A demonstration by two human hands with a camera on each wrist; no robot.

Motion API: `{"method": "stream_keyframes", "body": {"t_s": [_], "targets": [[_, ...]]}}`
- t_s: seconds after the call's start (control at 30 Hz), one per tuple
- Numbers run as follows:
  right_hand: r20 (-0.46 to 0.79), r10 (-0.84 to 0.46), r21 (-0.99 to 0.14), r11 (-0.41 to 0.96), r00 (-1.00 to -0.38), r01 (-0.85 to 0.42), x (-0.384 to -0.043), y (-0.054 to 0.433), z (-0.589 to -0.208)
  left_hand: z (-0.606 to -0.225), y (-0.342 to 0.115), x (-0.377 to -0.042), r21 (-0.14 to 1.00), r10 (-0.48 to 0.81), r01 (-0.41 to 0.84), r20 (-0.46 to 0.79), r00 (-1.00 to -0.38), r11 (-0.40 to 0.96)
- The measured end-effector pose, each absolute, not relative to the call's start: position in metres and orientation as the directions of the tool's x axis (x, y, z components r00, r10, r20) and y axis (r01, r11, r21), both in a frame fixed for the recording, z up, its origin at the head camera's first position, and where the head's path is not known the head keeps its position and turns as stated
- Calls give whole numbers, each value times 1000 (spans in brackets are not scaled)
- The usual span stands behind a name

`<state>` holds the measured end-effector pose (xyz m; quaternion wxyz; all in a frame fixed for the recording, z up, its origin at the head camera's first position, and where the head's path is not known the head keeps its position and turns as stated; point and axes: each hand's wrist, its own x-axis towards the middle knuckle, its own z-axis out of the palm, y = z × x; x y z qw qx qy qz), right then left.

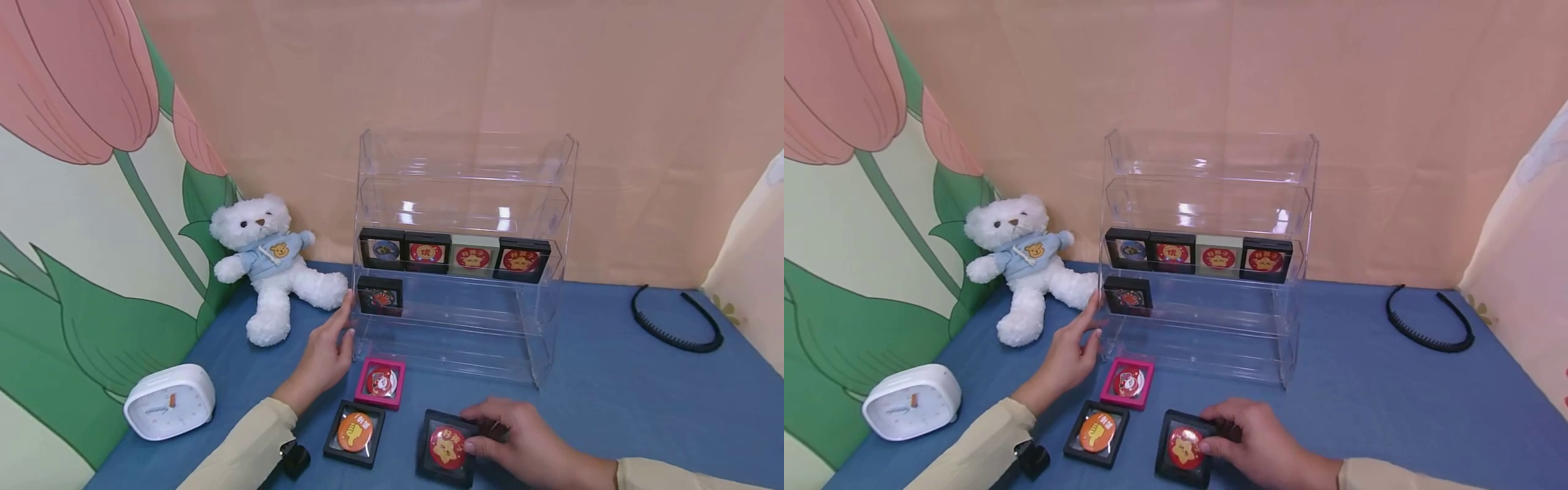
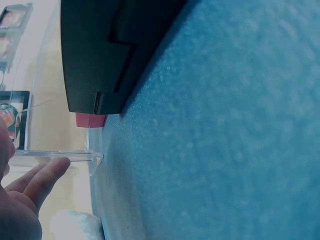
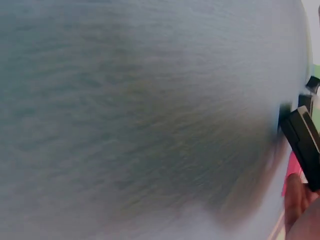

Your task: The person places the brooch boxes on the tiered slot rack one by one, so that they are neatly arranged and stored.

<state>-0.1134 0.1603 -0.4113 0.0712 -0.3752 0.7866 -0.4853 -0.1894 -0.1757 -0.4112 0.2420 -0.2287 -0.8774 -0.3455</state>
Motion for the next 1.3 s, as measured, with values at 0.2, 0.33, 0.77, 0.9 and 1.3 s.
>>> {"method": "stream_keyframes", "body": {"t_s": [0.2, 0.33, 0.77, 0.9, 1.3], "targets": [[388, -586, -780, 203, -712, -592, -112, 169, -416, -412, -176, -190, 487, 237, 578, 594, -769, 655], [472, -550, -732, 192, -689, -654, -115, 172, -419, -412, -176, -190, 491, 237, 580, 594, -769, 650], [595, -458, -589, 311, -661, -746, -134, 173, -399, -411, -176, -189, 501, 239, 578, 586, -774, 644], [580, -447, -579, 362, -681, -731, -139, 177, -387, -412, -175, -190, 502, 246, 583, 585, -773, 638], [608, -375, -517, 482, -699, -708, -168, 176, -359, -412, -177, -189, 508, 243, 574, 574, -781, 642]]}}
